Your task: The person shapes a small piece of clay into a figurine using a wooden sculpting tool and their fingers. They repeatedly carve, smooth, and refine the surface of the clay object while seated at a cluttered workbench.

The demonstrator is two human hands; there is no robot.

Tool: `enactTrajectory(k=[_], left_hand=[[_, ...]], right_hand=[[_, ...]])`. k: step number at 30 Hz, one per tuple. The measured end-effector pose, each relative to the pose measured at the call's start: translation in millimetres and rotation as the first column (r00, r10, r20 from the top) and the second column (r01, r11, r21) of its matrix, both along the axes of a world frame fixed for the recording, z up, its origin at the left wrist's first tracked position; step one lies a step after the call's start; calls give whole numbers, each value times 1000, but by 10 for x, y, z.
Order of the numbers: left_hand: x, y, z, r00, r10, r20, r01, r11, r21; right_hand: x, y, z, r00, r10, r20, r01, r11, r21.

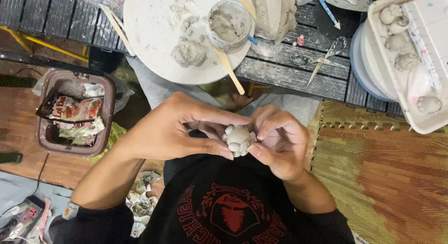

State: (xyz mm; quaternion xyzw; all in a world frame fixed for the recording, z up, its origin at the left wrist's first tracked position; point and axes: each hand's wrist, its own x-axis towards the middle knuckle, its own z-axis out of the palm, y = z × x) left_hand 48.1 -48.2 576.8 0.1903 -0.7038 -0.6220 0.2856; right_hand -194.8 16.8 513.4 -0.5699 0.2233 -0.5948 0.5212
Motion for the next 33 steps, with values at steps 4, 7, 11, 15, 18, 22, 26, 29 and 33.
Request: enactTrajectory(k=[4,7,11,15,18,22,26,29,33], left_hand=[[-15,3,-60,999,-26,-42,32,984,173],[-33,-4,-112,987,-65,-150,105,954,280],[-42,-7,-162,972,-97,-213,165,928,334],[-37,6,-169,977,-107,-184,163,933,320],[-50,15,-162,980,-111,-164,154,948,277],[-80,16,-154,975,-95,-200,151,946,287],[-79,5,-149,971,-87,-221,156,935,317],[-64,-2,-145,965,-75,-250,158,931,330],[-69,-1,-145,969,-54,-242,128,944,305]], right_hand=[[-9,-8,-30,998,-57,-31,54,996,-75],[-29,-2,-6,992,-112,-52,103,982,-159],[-82,-32,96,976,-174,-133,135,956,-260],[-135,-101,204,928,-283,-242,160,890,-427],[-143,-123,249,921,-292,-256,129,851,-509],[-112,-103,256,913,-336,-231,173,833,-525],[-114,-91,270,884,-383,-267,188,816,-546],[-161,-95,327,854,-424,-302,174,779,-603],[-209,-57,428,730,-557,-395,172,709,-684]])
